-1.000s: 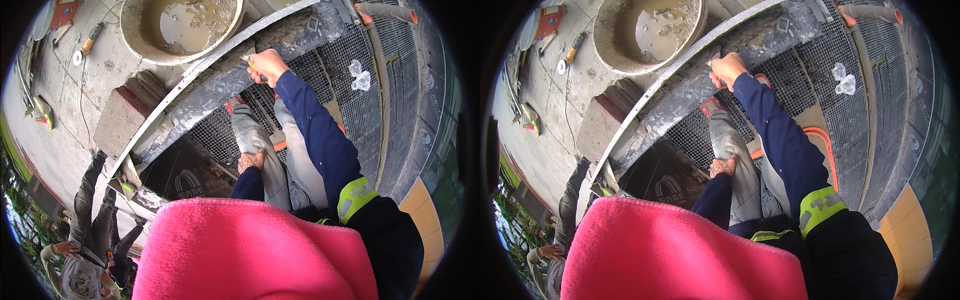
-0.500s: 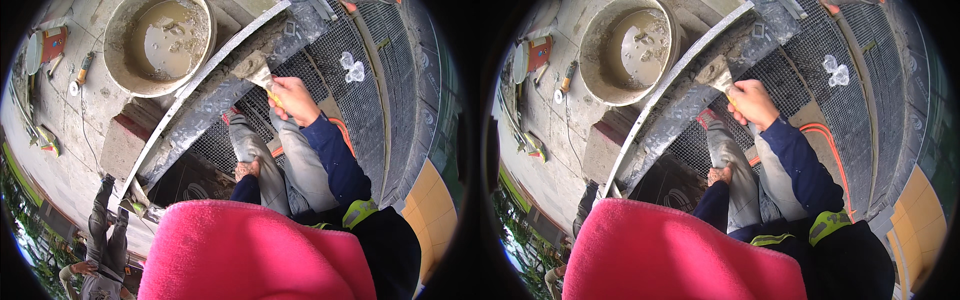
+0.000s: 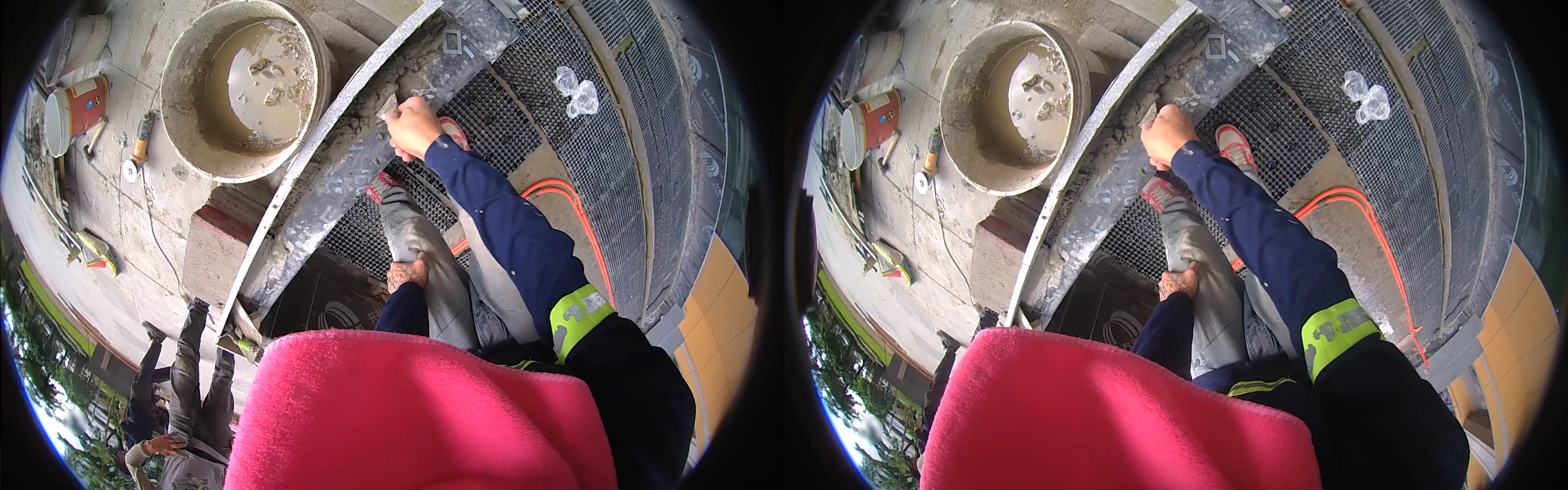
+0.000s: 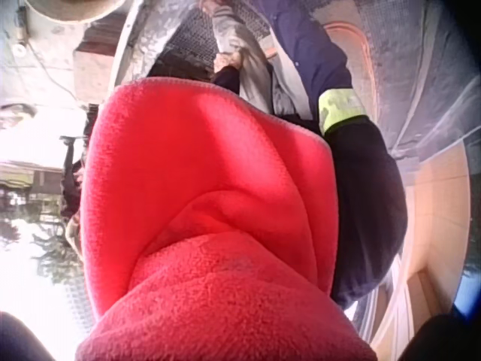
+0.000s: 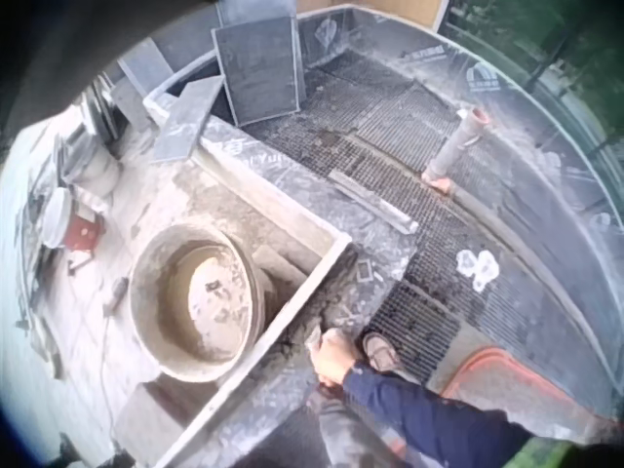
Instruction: The person scoops cement from a bucket using a trowel and applies it to a curved metal frame. They use a smaller tool to smooth and spread the cement along the frame's edge.
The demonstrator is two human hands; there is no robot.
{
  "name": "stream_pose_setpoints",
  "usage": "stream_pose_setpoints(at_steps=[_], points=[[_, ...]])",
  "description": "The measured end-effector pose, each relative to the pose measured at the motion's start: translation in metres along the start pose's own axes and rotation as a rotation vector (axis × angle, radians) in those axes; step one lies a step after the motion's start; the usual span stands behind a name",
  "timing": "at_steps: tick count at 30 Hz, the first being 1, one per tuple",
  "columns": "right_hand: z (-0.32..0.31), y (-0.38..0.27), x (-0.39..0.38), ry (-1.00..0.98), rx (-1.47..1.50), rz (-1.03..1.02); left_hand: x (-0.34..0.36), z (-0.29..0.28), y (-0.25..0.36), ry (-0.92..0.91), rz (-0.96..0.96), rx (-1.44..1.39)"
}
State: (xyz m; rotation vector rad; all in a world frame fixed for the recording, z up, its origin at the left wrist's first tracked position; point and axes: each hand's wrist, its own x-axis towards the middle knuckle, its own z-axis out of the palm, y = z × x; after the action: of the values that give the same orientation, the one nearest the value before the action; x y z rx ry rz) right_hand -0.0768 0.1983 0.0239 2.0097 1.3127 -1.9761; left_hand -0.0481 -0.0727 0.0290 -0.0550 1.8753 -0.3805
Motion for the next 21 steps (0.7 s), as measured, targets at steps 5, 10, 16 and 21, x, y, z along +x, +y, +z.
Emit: stream_pose_setpoints(at_steps=[5,10,16,21], points=[[0.009,0.001,-0.030,-0.066,-0.093,-0.145,-0.006,-0.009,0.002,0.015,-0.024,-0.003],[0.028,0.012,-0.010,-0.215,0.101,0.001,0.004,0.002,0.002,0.010,-0.008,0.003],[-0.038,-0.022,-0.062,-0.024,0.101,-0.053,-0.003,-0.008,-0.001,0.008,-0.019,-0.030],[-0.043,-0.045,0.004,-0.055,0.090,0.023,-0.009,-0.014,0.006,-0.008,-0.001,-0.031]])
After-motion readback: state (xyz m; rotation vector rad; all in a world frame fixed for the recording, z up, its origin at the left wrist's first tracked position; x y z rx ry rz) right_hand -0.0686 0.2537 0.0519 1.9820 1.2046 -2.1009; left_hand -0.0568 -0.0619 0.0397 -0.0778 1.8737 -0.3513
